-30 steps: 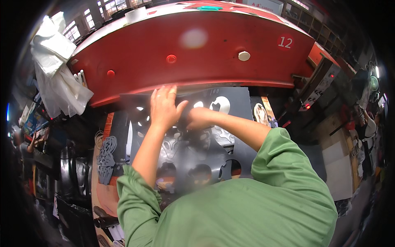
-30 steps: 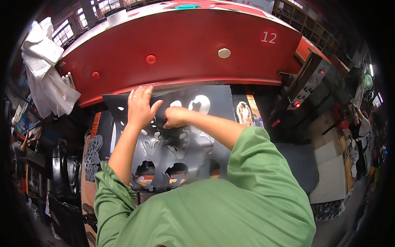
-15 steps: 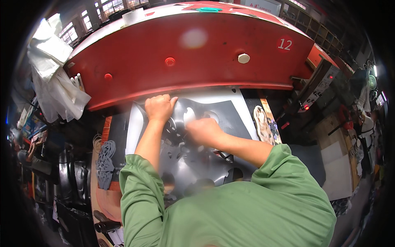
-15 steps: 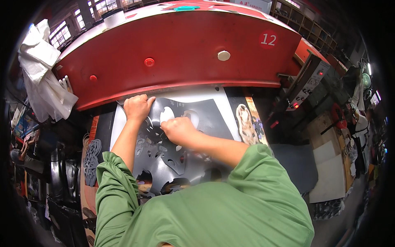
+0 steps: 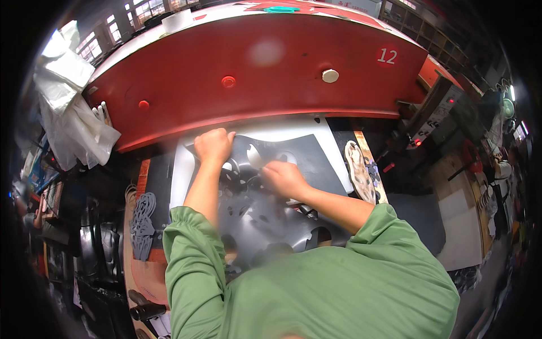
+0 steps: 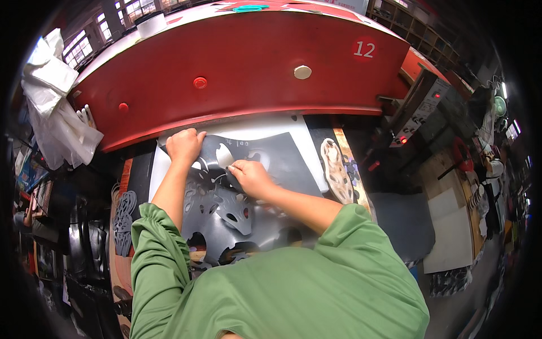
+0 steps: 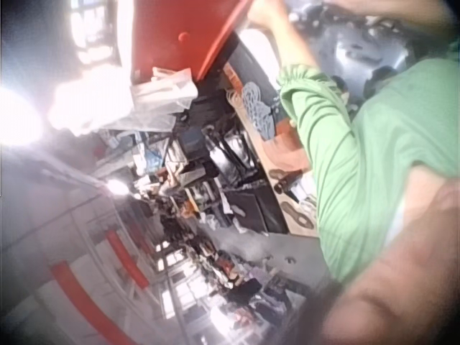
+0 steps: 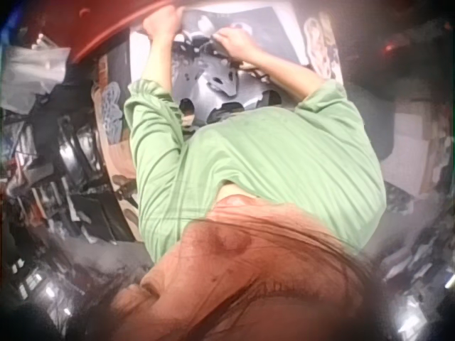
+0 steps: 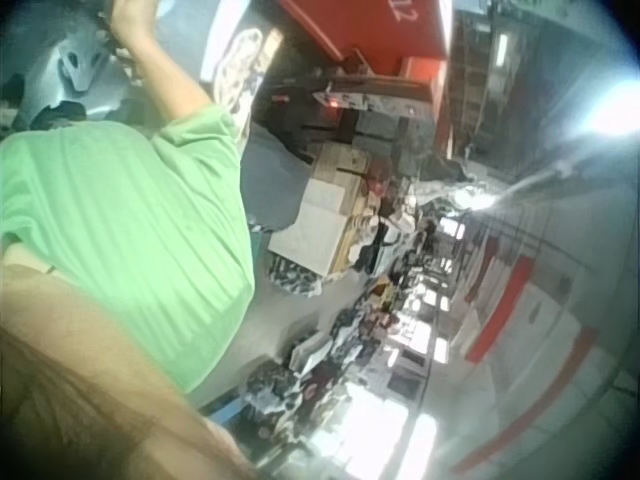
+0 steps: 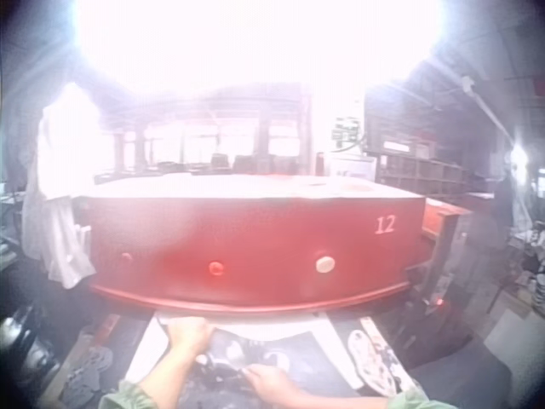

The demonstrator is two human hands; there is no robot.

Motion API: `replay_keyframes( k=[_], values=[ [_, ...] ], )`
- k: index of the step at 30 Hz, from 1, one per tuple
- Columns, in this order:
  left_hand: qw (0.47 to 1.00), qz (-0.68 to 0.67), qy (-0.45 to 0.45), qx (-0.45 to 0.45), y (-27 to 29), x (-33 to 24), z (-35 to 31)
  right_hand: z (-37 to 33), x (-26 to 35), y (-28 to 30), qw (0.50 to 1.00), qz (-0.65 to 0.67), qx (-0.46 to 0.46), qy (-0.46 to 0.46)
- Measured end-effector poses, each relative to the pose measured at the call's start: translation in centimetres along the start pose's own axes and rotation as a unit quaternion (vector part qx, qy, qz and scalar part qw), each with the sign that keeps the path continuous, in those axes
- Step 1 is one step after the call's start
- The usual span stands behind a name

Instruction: The person manually removes excess material from a cut sheet on a light table, peeling away small pieces by hand and placing them aside. The person repeatedly picks, peels, and discards the cut-out pieces from the sheet.

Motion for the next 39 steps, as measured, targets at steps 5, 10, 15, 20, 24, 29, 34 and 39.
replay_keyframes(
  k=[5, 10, 15, 20, 24, 29, 34, 39],
  values=[
    [0.996, -0.019, -0.048, -0.068, 3.5, -2.1, -0.3, 0.5, -2.1, -0.8, 0.994, 0.077, 0.041, -0.068],
    [0.946, -0.080, -0.275, -0.148, 7.3, -7.8, -5.5, 1.4, -3.0, 0.1, 0.989, 0.084, 0.068, -0.097],
    [0.942, -0.211, -0.263, 0.005, 4.1, -7.3, -9.8, 1.4, -3.2, -1.2, 0.980, 0.121, 0.123, -0.097],
    [0.928, -0.295, -0.225, 0.022, 2.0, -6.1, -10.6, 1.6, -2.0, -2.7, 0.938, 0.028, 0.325, -0.116],
    [0.925, -0.309, -0.219, 0.043, 0.9, -6.5, -10.3, 2.5, 0.2, -3.2, 0.872, -0.166, 0.447, -0.115],
    [0.922, -0.326, -0.200, 0.062, 0.4, -6.2, -10.4, 3.5, 3.0, -4.7, 0.845, -0.414, 0.338, 0.019],
    [0.925, -0.275, -0.257, 0.052, 1.4, -5.7, -10.6, 2.7, 1.5, -5.8, 0.869, -0.311, 0.372, 0.099],
    [0.928, -0.268, -0.255, 0.047, 2.1, -5.9, -10.1, 2.4, 0.7, -2.9, 0.941, -0.211, 0.228, 0.134]
  ],
)
Point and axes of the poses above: each hand's wrist, its own z-axis towards the middle knuckle, its own y-axis out of the back of the hand, x = y × z, the point moved 10 cm from there along z, towards the middle knuckle, and after that the axes turned 2 degrees about y, right-handed, at the moved point
